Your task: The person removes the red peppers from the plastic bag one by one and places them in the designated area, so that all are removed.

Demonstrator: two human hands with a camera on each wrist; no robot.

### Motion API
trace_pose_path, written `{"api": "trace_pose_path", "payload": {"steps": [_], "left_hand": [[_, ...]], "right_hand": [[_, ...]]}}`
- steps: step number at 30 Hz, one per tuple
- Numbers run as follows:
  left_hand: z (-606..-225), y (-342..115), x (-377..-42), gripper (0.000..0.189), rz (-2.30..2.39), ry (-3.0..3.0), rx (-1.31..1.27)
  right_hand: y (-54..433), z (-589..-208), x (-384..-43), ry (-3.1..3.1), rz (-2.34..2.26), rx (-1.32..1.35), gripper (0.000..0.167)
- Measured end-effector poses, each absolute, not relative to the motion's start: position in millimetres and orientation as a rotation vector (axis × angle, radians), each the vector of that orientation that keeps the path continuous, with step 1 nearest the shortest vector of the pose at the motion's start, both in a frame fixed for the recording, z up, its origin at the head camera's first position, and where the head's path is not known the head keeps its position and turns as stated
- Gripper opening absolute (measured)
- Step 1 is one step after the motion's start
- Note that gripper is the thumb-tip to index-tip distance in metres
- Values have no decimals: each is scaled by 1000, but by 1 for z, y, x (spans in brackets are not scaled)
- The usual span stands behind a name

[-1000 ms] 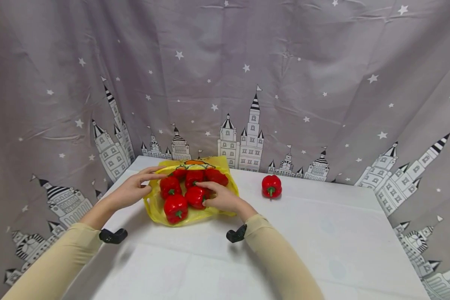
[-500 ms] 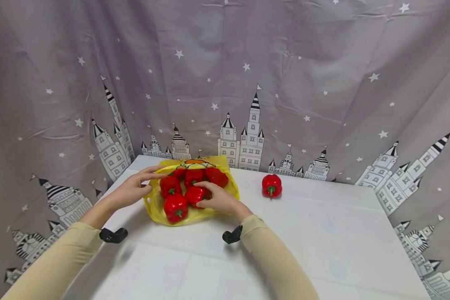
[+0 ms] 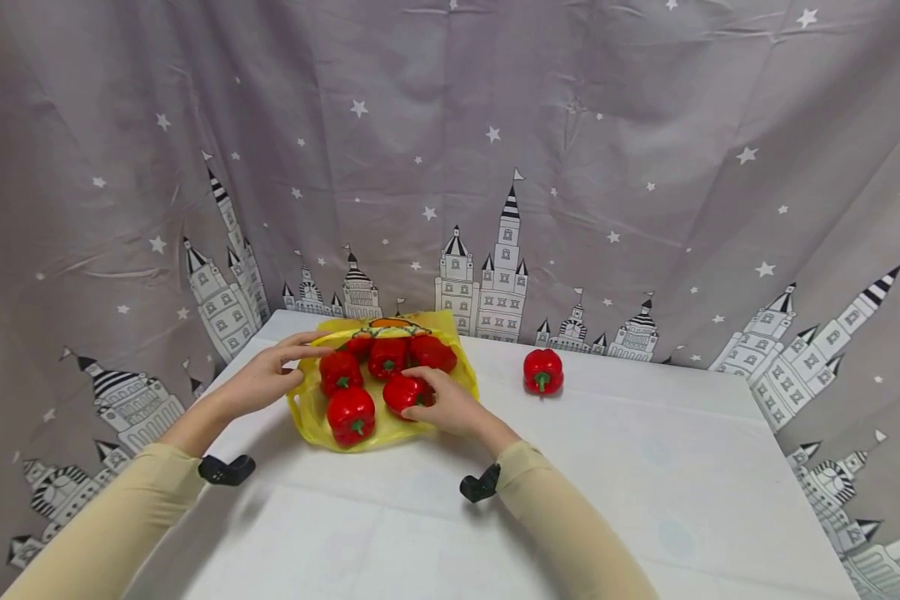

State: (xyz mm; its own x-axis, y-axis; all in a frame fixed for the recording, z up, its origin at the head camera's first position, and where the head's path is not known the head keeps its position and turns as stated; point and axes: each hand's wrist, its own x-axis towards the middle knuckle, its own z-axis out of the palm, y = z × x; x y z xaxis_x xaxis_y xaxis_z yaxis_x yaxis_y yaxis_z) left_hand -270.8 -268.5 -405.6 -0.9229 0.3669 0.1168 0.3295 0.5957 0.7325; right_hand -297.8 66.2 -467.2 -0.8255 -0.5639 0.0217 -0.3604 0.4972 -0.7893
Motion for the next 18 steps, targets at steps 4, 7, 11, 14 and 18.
{"api": "trace_pose_path", "payload": {"steps": [4, 7, 11, 14, 18], "left_hand": [[-405, -268, -271, 53, 1264, 2747, 593], [-405, -268, -270, 52, 1263, 2744, 590], [-405, -268, -270, 52, 1260, 2752, 600], [-404, -268, -270, 53, 1257, 2755, 602], [-404, -267, -271, 53, 1254, 2756, 599]], "right_hand": [[71, -468, -294, 2542, -1191, -813, 65], [75, -468, -292, 2551, -1176, -831, 68], [80, -467, -290, 2551, -1200, -822, 70], [82, -467, -289, 2554, -1212, -811, 69], [82, -468, -293, 2482, -1292, -812, 72]]}}
